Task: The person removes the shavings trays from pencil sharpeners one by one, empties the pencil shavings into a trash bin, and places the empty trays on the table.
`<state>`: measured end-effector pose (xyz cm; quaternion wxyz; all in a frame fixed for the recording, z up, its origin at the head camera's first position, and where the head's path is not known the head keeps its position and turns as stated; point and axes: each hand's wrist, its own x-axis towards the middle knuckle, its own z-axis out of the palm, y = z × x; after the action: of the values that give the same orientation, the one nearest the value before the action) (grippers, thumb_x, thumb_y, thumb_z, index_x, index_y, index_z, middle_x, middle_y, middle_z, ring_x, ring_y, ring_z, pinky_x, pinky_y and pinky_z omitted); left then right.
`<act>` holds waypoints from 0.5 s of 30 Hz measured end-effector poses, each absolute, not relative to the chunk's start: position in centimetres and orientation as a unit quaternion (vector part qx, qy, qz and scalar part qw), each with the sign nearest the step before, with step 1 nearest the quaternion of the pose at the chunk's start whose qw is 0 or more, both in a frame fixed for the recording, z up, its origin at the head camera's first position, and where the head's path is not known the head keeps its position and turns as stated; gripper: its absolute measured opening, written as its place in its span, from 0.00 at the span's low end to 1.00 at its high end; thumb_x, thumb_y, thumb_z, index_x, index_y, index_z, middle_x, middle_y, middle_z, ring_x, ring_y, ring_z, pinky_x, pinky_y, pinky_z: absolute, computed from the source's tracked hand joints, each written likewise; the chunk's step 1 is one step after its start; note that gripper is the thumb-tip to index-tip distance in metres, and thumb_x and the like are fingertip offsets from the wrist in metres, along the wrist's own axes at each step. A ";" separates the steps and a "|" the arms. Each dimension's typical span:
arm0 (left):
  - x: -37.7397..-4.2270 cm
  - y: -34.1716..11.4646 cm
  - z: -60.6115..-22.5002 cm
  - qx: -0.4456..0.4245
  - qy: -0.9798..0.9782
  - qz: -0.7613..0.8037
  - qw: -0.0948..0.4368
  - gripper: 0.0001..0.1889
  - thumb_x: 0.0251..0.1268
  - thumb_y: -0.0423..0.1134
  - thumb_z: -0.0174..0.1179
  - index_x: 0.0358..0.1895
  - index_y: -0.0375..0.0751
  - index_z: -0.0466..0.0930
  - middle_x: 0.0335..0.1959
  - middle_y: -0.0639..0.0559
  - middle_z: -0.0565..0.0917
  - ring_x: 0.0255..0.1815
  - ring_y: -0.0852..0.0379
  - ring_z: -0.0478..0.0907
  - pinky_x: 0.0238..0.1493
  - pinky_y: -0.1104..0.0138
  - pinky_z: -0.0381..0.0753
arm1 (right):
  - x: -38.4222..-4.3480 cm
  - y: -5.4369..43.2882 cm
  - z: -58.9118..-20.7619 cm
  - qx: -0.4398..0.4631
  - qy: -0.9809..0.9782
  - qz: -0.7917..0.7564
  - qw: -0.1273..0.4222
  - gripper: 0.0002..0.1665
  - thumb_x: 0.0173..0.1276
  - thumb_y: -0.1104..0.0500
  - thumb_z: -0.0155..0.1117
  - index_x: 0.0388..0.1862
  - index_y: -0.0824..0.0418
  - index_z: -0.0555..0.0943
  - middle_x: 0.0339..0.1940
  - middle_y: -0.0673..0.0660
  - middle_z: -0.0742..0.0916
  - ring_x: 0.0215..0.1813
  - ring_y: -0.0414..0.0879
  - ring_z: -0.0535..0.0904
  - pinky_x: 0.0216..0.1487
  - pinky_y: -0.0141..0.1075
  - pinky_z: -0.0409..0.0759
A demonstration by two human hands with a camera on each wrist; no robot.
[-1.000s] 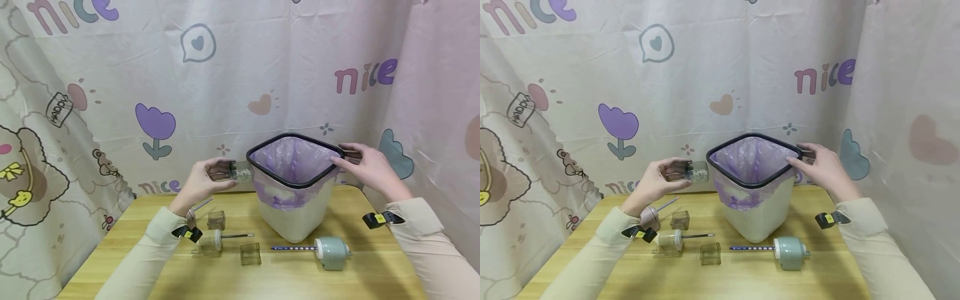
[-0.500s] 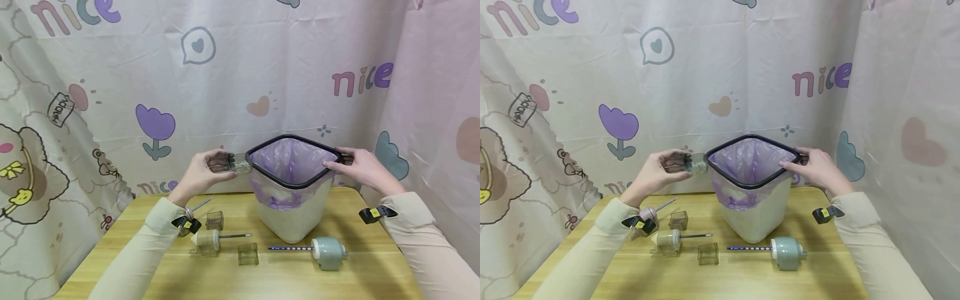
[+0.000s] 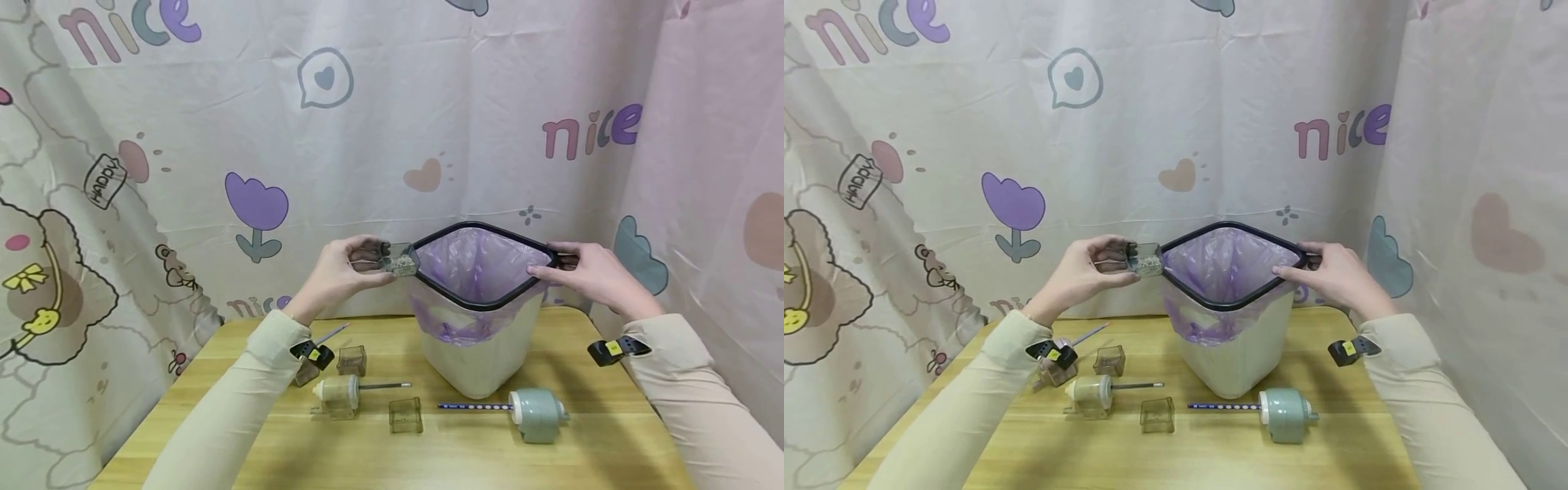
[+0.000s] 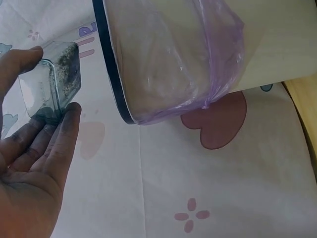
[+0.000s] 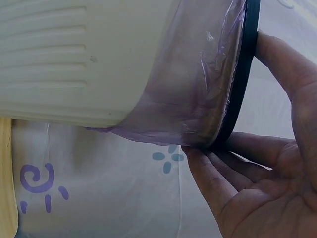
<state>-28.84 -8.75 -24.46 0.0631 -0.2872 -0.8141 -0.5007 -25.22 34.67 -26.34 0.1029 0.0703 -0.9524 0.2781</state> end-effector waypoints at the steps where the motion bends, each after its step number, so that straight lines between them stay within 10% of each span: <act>1: -28.9 -8.7 -24.4 -0.287 -0.816 -0.498 0.063 0.32 0.56 0.33 0.82 0.66 0.40 0.82 0.57 0.42 0.91 0.58 0.46 0.90 0.63 0.57 0.89 | -25.2 34.6 -26.3 0.071 -0.952 0.278 0.103 0.57 0.71 0.29 0.68 0.81 0.70 0.68 0.67 0.78 0.83 0.67 0.70 0.82 0.64 0.64 0.82; 15: -29.4 -7.9 -23.1 -0.316 -0.840 -0.431 0.091 0.32 0.56 0.34 0.82 0.66 0.39 0.82 0.57 0.43 0.90 0.58 0.47 0.90 0.61 0.61 0.90 | -24.9 34.0 -26.0 0.075 -0.955 0.267 0.107 0.55 0.70 0.31 0.70 0.79 0.70 0.71 0.63 0.75 0.87 0.63 0.67 0.85 0.62 0.62 0.83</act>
<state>-29.42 -7.85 -23.12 0.0905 -0.3162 -0.8401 -0.4313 -24.95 34.01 -26.05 0.1070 0.0747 -0.9549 0.2666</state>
